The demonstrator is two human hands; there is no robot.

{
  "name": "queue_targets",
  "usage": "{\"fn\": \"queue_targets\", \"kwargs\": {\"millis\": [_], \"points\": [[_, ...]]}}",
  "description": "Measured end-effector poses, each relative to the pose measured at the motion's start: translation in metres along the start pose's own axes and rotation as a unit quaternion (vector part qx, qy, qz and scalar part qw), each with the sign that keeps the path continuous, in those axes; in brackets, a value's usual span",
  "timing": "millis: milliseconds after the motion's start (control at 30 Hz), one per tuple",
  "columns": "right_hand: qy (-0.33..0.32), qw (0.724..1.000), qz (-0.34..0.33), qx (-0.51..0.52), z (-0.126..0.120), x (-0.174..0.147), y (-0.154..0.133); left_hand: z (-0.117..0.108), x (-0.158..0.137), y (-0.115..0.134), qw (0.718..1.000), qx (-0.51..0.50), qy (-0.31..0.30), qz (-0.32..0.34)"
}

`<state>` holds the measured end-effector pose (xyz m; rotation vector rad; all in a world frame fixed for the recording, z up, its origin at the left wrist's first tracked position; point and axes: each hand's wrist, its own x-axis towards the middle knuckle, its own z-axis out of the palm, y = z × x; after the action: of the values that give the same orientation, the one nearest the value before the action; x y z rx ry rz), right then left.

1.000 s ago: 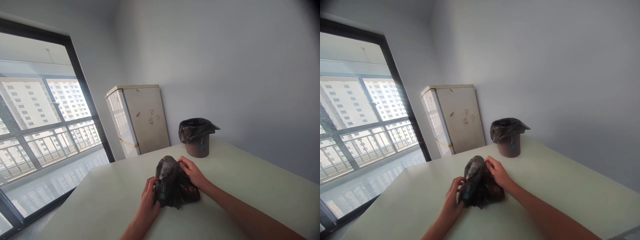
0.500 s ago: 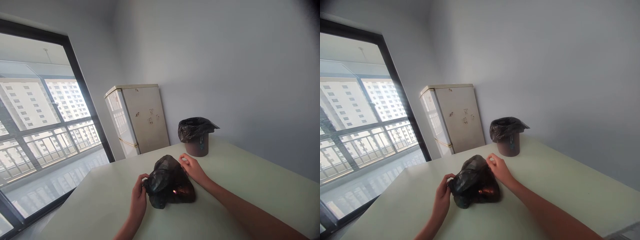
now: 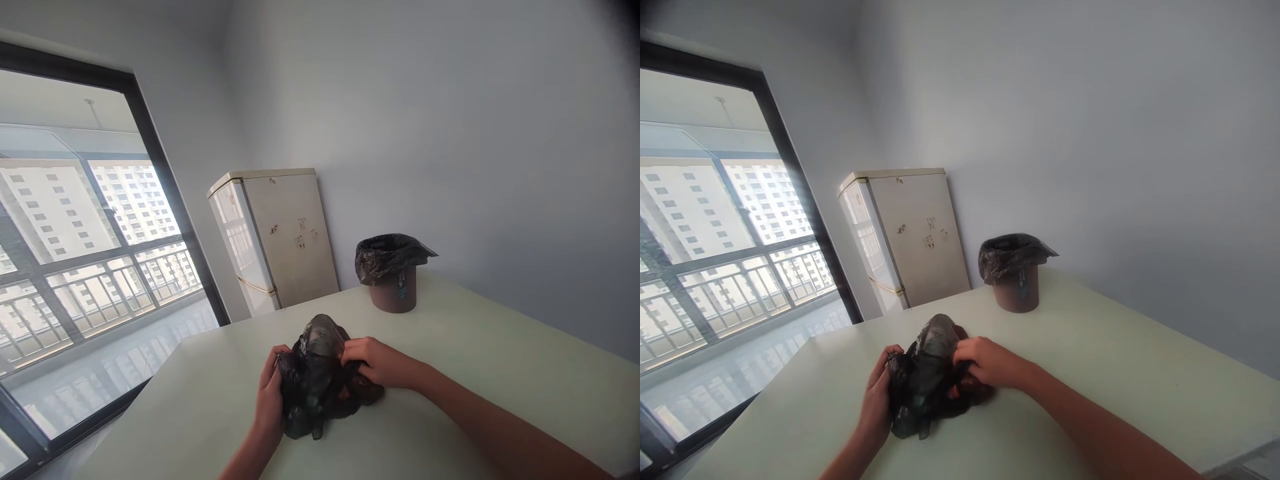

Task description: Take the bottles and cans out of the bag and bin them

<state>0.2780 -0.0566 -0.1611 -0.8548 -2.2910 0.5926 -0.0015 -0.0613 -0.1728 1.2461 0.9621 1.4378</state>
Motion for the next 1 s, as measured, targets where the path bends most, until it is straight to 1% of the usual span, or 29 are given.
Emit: {"fn": "queue_targets", "kwargs": {"millis": [33, 100, 200, 267, 300, 333, 433, 500, 533, 600, 667, 733, 800, 900, 933, 1000], "points": [[0.014, 1.000, 0.014, 0.020, -0.001, 0.001, 0.002, -0.002, 0.002, -0.002, 1.000, 0.018, 0.016, 0.010], [0.062, 0.994, 0.045, 0.076, -0.003, 0.003, 0.005, -0.008, 0.007, -0.007, 0.997, 0.052, 0.045, 0.016], [0.150, 0.974, 0.078, 0.149, -0.008, 0.004, 0.009, -0.017, 0.014, -0.015, 0.993, 0.086, 0.080, -0.006], [0.183, 0.962, 0.097, 0.180, -0.010, 0.004, 0.012, -0.021, 0.018, -0.018, 0.990, 0.100, 0.095, -0.028], [0.186, 0.960, 0.099, 0.185, -0.011, 0.004, 0.013, -0.022, 0.019, -0.019, 0.988, 0.113, 0.101, -0.029], [0.181, 0.962, 0.096, 0.181, -0.012, 0.003, 0.014, -0.023, 0.020, -0.019, 0.986, 0.132, 0.104, -0.016], [0.151, 0.975, 0.072, 0.147, -0.014, 0.002, 0.016, -0.023, 0.018, -0.016, 0.967, 0.217, 0.104, 0.080], [0.147, 0.975, 0.065, 0.153, -0.013, 0.001, 0.017, -0.020, 0.014, -0.015, 0.955, 0.250, 0.084, 0.132], [0.152, 0.973, 0.064, 0.163, -0.013, 0.001, 0.018, -0.018, 0.012, -0.015, 0.956, 0.250, 0.067, 0.139], [0.160, 0.969, 0.063, 0.175, -0.013, 0.002, 0.020, -0.013, 0.007, -0.016, 0.965, 0.231, 0.027, 0.121], [0.159, 0.969, 0.068, 0.175, -0.013, 0.002, 0.020, -0.008, 0.003, -0.019, 0.974, 0.210, -0.016, 0.084], [0.155, 0.974, 0.058, 0.155, -0.012, 0.002, 0.019, -0.003, 0.001, -0.024, 0.975, 0.207, -0.050, 0.061], [0.160, 0.981, 0.031, 0.106, -0.009, 0.001, 0.015, 0.000, 0.001, -0.028, 0.969, 0.226, -0.072, 0.065], [0.200, 0.979, -0.026, 0.024, -0.003, -0.003, 0.004, 0.001, 0.003, -0.030, 0.951, 0.276, -0.089, 0.106], [0.215, 0.975, -0.053, 0.002, -0.001, -0.004, 0.000, 0.001, 0.003, -0.030, 0.946, 0.287, -0.093, 0.120], [0.229, 0.964, -0.130, -0.038, 0.000, -0.007, -0.009, 0.000, 0.004, -0.029, 0.941, 0.294, -0.096, 0.135]]}}
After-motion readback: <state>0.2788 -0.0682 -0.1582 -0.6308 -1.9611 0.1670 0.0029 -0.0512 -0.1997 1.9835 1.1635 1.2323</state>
